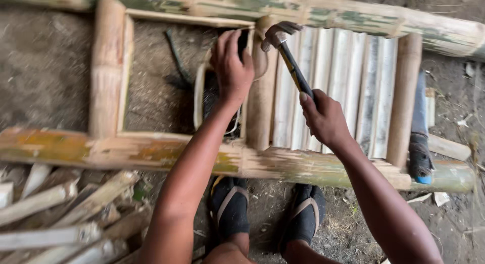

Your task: The person assembles a bamboo frame by placing split bamboo slats into a rectangular frame and securing them with nails. They use a hammer to drive nails and a machete to split bamboo pieces, working on a dirt floor with tools and materials nearby.

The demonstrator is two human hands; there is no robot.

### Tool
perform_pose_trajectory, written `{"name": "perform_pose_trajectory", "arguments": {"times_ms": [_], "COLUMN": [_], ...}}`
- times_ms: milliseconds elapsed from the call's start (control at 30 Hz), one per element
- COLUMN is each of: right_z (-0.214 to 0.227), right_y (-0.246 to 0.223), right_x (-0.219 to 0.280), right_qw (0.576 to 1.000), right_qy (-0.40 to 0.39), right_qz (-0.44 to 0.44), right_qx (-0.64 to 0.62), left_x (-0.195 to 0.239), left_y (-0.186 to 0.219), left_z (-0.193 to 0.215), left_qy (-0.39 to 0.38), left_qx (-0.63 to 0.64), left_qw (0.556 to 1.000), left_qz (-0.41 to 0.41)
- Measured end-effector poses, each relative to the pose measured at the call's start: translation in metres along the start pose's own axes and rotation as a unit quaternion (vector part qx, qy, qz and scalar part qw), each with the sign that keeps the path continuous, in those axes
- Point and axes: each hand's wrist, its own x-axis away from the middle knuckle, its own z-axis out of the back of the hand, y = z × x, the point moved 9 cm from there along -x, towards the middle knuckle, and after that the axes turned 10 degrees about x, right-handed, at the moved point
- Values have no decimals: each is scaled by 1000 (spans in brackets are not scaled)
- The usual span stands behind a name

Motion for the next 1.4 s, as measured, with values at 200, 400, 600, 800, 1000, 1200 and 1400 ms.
{"name": "perform_pose_trajectory", "arguments": {"times_ms": [200, 400, 600, 800, 1000, 1200, 1400], "right_z": [-60, -117, -81, -81, -67, -15, -42], "right_y": [-78, -145, -137, -21, -13, -133, -87], "right_x": [42, 39, 54, 56, 63, 112, 54], "right_qw": [985, 975, 977, 969, 891, 844, 977], "right_qy": [-49, -186, 63, 185, 154, 231, 17], "right_qz": [151, 112, 149, 44, 113, 414, 180], "right_qx": [69, 41, 141, 157, 413, 249, 108], "left_x": [27, 76, 107, 99, 104, 110, 100], "left_y": [-56, -100, -117, -82, -96, -94, -87], "left_z": [167, 273, 258, 105, 98, 103, 106], "left_qy": [97, 156, 52, -221, -213, -210, -171], "left_qx": [-16, -34, 40, -60, -114, -123, -133], "left_qw": [993, 979, 960, 909, 908, 905, 905], "left_qz": [67, 130, 273, 348, 342, 348, 365]}}
